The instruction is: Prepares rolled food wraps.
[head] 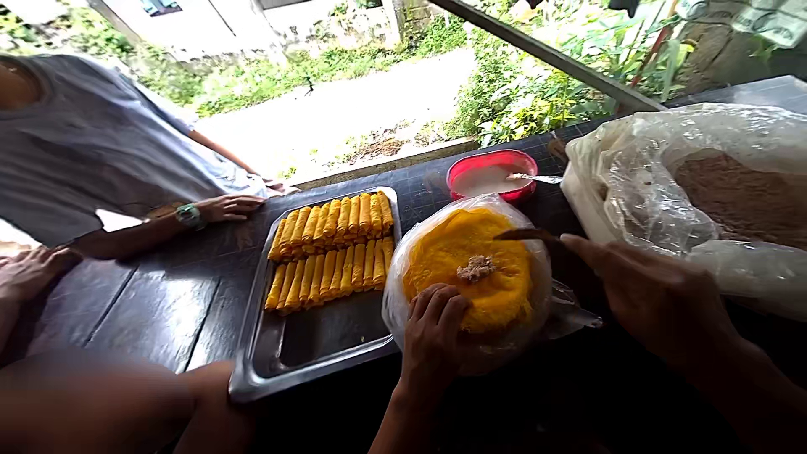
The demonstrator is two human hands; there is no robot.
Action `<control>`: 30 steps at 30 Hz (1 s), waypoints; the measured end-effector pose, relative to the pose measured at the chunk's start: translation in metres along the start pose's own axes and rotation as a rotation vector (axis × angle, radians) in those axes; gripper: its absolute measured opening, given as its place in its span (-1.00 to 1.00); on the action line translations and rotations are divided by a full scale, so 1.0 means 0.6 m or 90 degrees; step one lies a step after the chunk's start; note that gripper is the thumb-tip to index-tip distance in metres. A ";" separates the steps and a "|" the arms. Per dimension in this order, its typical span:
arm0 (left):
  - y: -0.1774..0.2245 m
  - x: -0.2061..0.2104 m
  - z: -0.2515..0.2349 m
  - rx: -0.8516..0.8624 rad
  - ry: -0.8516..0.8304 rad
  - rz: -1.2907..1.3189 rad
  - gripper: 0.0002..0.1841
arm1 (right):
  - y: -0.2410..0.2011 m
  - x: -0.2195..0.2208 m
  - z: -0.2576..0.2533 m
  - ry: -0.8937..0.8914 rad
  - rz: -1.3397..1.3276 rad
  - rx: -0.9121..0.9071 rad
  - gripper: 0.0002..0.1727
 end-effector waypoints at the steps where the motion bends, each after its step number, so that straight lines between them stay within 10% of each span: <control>1: -0.001 0.000 0.002 0.004 -0.004 0.009 -0.88 | 0.018 -0.025 -0.007 0.003 -0.005 0.024 -0.52; 7: -0.013 0.001 0.014 0.043 -0.009 0.031 -0.74 | 0.200 -0.204 -0.069 -0.129 0.023 0.339 -0.66; 12: -0.014 -0.006 0.012 0.064 -0.035 0.035 -0.73 | 0.291 -0.181 -0.079 -0.398 0.144 0.596 -0.70; 30: -0.007 -0.011 0.017 0.049 -0.052 0.029 -0.75 | 0.331 -0.113 -0.020 -0.425 0.213 0.569 -0.53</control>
Point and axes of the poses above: each hand's wrist, its own z-axis away from the middle knuckle, its own x-axis out of the palm, y = z × x, the point moved 3 cm from there along -z, towards the middle knuckle, and after that the axes turned 7 degrees about -y, right-handed, at the moved point
